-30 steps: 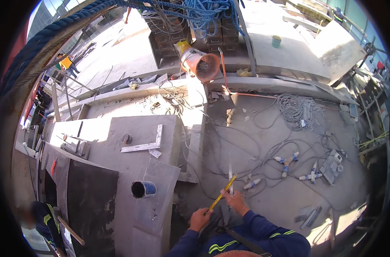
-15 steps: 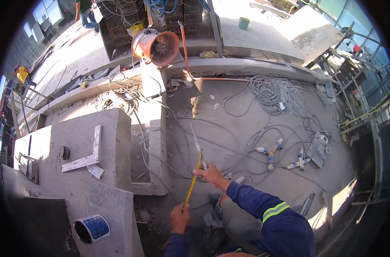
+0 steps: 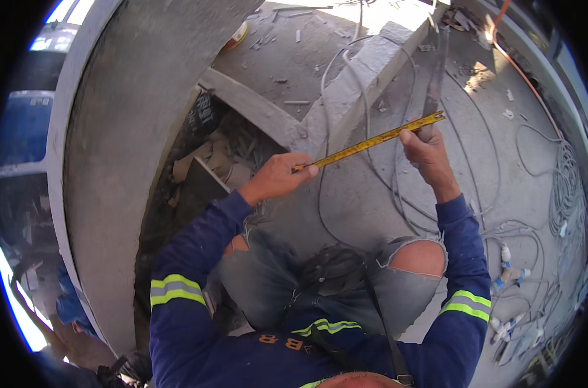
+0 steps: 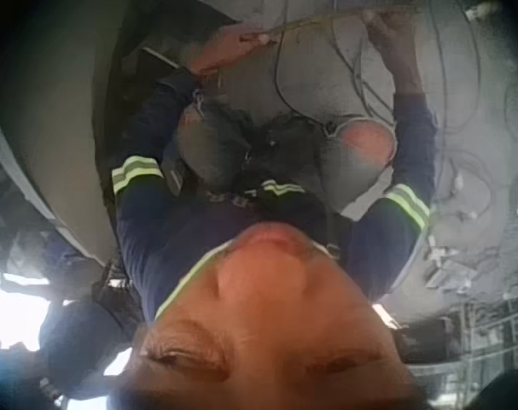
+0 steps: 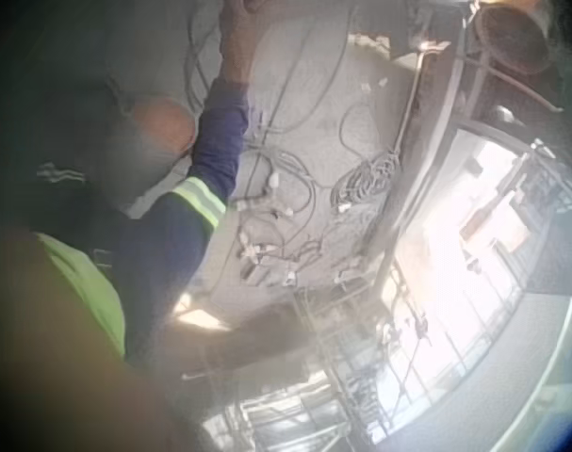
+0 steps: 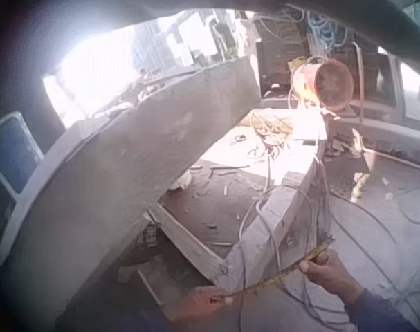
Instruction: The person measures a wall opening and a large stone tile using a tape measure and a metal ruler, then marks the tile with a pencil. The person repeats measurements and marks the tile multiple times while working on a construction site.
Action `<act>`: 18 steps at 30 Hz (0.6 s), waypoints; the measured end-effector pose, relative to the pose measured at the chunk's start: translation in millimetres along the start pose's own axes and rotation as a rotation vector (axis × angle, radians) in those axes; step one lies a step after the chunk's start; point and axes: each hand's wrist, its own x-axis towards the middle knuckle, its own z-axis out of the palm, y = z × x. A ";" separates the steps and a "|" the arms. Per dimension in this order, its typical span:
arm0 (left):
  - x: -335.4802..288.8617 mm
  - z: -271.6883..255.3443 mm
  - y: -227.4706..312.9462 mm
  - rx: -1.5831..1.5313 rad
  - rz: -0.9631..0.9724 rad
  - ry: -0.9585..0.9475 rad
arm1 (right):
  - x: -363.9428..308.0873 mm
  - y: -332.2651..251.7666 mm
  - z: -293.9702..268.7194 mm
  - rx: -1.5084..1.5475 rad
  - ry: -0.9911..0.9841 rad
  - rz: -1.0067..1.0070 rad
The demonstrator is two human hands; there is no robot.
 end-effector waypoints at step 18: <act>27.5 116.1 -78.5 -0.986 -0.122 -0.035 | -37.5 139.4 110.8 -0.293 -0.330 0.069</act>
